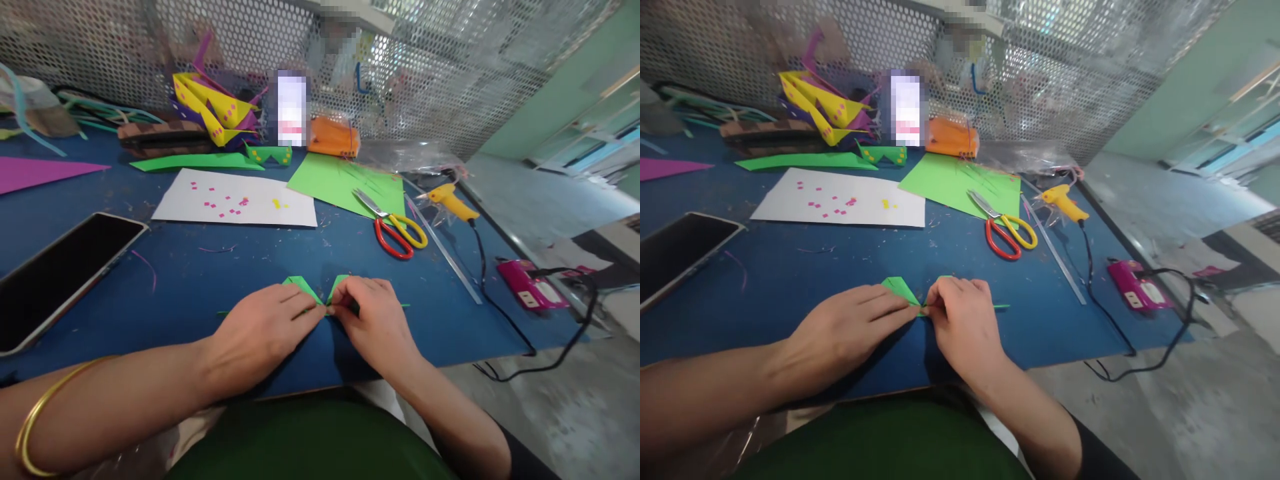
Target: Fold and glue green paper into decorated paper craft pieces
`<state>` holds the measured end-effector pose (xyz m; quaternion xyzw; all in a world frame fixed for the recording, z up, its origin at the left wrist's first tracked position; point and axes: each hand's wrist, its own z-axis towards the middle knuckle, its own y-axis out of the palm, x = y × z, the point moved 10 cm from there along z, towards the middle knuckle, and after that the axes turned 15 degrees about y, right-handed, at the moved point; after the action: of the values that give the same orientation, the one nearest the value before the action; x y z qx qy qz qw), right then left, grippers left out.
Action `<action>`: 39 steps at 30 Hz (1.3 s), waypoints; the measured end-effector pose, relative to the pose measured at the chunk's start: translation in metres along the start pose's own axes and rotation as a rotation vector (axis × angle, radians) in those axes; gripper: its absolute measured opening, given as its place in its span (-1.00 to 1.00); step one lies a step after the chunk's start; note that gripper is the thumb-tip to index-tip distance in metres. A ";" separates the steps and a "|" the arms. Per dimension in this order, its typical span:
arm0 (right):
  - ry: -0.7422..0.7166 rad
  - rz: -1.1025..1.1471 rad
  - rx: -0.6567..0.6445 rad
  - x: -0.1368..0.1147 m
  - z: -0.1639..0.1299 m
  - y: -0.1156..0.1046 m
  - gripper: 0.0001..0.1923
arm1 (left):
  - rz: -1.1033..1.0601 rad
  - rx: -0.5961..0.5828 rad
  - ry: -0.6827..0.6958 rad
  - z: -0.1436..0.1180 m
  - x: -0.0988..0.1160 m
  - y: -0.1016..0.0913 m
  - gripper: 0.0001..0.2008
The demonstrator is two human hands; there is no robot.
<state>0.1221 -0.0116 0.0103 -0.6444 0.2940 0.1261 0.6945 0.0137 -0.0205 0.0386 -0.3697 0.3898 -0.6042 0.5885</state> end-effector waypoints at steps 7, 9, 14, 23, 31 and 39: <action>0.106 0.047 -0.096 0.016 0.009 -0.005 -0.81 | 0.116 -0.102 0.139 0.004 0.012 0.010 -0.76; 0.124 0.030 -0.152 0.019 0.014 -0.005 -0.80 | 0.114 -0.101 0.153 0.004 0.013 0.009 -0.79; 0.072 -0.064 -0.307 0.011 0.023 0.000 -0.78 | 0.096 -0.110 0.144 0.003 0.012 0.009 -0.74; 0.020 -0.036 -0.284 0.015 0.022 0.001 -0.72 | 0.150 -0.176 0.158 0.008 0.014 0.016 -0.72; 0.007 0.079 0.091 0.055 0.009 -0.057 -0.93 | 0.137 -0.188 0.182 0.012 0.018 0.012 -0.75; -0.006 -0.041 -0.111 0.051 0.018 -0.024 -0.84 | 0.113 -0.219 0.143 0.010 0.015 0.016 -0.73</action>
<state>0.1804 -0.0078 0.0007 -0.6873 0.2711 0.1297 0.6612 0.0291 -0.0361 0.0279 -0.3654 0.5145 -0.5487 0.5483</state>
